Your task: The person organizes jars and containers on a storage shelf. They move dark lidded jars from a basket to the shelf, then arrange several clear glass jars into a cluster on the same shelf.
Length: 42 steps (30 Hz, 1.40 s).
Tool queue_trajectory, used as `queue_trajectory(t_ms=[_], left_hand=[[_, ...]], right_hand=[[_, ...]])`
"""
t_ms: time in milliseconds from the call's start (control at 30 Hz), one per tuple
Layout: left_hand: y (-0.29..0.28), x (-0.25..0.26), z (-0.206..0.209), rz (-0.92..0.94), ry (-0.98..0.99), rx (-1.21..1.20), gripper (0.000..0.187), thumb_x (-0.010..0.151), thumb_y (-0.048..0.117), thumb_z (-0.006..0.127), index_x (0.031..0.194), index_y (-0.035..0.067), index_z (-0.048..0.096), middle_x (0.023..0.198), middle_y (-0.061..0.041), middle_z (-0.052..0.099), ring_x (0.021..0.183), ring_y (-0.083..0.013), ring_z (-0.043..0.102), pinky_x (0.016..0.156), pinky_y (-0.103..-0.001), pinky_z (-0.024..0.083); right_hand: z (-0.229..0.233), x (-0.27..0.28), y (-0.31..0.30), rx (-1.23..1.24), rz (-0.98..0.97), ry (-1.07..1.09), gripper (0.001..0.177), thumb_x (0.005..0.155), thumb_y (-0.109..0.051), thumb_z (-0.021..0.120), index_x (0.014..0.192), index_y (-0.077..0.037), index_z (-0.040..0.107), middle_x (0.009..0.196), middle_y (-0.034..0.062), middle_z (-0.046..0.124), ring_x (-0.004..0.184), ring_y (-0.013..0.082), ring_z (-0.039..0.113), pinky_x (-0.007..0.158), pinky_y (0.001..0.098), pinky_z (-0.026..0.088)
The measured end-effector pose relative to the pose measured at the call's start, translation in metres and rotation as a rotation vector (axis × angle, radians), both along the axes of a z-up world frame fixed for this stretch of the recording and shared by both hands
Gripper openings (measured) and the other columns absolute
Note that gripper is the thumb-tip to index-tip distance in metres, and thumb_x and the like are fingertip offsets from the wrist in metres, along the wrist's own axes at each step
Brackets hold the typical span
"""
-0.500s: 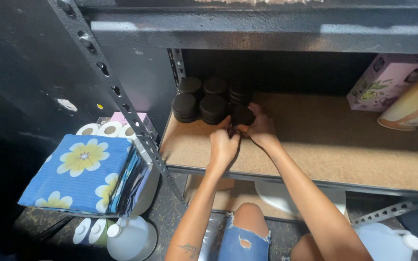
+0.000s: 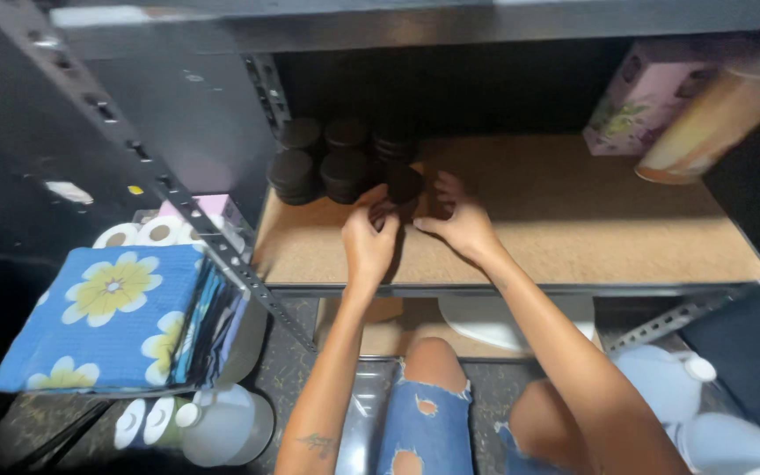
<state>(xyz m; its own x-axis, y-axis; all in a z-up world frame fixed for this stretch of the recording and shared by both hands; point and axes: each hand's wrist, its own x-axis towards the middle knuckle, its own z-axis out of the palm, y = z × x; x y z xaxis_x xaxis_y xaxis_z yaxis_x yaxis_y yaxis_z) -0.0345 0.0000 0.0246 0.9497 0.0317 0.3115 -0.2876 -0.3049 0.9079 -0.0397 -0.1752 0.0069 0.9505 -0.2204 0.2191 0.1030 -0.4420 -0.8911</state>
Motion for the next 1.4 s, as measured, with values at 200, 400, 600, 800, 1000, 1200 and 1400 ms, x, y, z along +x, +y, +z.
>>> queue_trajectory(t_ms=[200, 400, 600, 800, 1000, 1200, 1400], left_hand=[[-0.046, -0.079, 0.006, -0.478, 0.171, -0.313, 0.054, 0.085, -0.002, 0.065, 0.138, 0.002, 0.058, 0.138, -0.023, 0.060, 0.127, -0.0364, 0.062, 0.110, -0.040, 0.053], [-0.112, -0.157, -0.008, -0.954, 0.383, -0.300, 0.064, 0.084, 0.001, 0.070, 0.145, 0.003, 0.052, 0.144, -0.020, 0.057, 0.129, -0.0352, 0.060, 0.110, -0.044, 0.051], [-0.195, -0.232, -0.034, -1.381, 0.419, -0.118, 0.063, 0.086, 0.002, 0.071, 0.145, 0.003, 0.051, 0.136, -0.027, 0.059, 0.124, -0.0391, 0.062, 0.105, -0.046, 0.053], [-0.271, -0.332, -0.058, -1.727, 0.350, 0.129, 0.063, 0.083, 0.006, 0.075, 0.142, 0.007, 0.054, 0.132, -0.021, 0.062, 0.120, -0.0346, 0.066, 0.101, -0.038, 0.057], [-0.324, -0.421, -0.087, -1.947, 0.121, 0.457, 0.053, 0.085, 0.007, 0.071, 0.136, 0.006, 0.058, 0.124, -0.019, 0.066, 0.117, -0.0347, 0.068, 0.099, -0.038, 0.059], [-0.356, -0.493, -0.150, -1.903, -0.691, 0.884, 0.034, 0.079, 0.006, 0.075, 0.114, 0.004, 0.072, 0.107, -0.014, 0.069, 0.110, -0.0321, 0.066, 0.110, -0.044, 0.041], [-0.367, -0.543, -0.200, -1.929, -0.894, 1.704, 0.049, 0.109, 0.020, 0.028, 0.155, 0.011, 0.040, 0.165, 0.000, 0.038, 0.158, -0.0239, 0.009, 0.123, -0.057, -0.020]], right_hand=[[0.003, -0.112, -0.042, 0.103, 0.073, -0.029, 0.095, 0.072, -0.014, 0.090, 0.153, -0.005, 0.041, 0.141, 0.0208, 0.059, 0.124, 0.0333, 0.060, 0.106, 0.0489, 0.050], [0.003, -0.255, -0.095, 0.121, -0.137, 0.042, 0.095, 0.069, -0.008, 0.090, 0.152, -0.014, 0.045, 0.138, 0.0102, 0.063, 0.120, 0.0232, 0.062, 0.105, 0.0438, 0.050], [-0.010, -0.395, -0.130, 0.114, -0.551, 0.099, 0.079, 0.073, -0.005, 0.086, 0.145, -0.005, 0.051, 0.132, 0.0148, 0.067, 0.118, 0.0261, 0.065, 0.100, 0.0438, 0.055], [-0.029, -0.532, -0.156, 0.086, -0.889, 0.150, 0.069, 0.074, 0.000, 0.086, 0.137, -0.002, 0.059, 0.130, 0.0151, 0.068, 0.113, 0.0298, 0.069, 0.095, 0.0459, 0.058], [-0.023, -0.607, -0.180, 0.205, -1.111, 0.620, 0.062, 0.090, -0.027, 0.079, 0.146, -0.017, 0.054, 0.126, 0.0073, 0.065, 0.124, 0.0261, 0.062, 0.105, 0.0496, 0.053], [-0.174, -0.672, -0.211, -0.881, -0.721, 0.962, 0.036, 0.075, -0.030, 0.089, 0.102, -0.015, 0.070, 0.090, 0.0017, 0.071, 0.100, 0.0258, 0.072, 0.101, 0.0497, 0.053], [-0.229, -0.662, -0.211, -0.926, 0.012, 1.472, 0.053, 0.082, -0.065, 0.054, 0.109, -0.022, 0.071, 0.127, 0.0035, 0.064, 0.120, 0.0222, 0.045, 0.108, 0.0469, 0.025]])
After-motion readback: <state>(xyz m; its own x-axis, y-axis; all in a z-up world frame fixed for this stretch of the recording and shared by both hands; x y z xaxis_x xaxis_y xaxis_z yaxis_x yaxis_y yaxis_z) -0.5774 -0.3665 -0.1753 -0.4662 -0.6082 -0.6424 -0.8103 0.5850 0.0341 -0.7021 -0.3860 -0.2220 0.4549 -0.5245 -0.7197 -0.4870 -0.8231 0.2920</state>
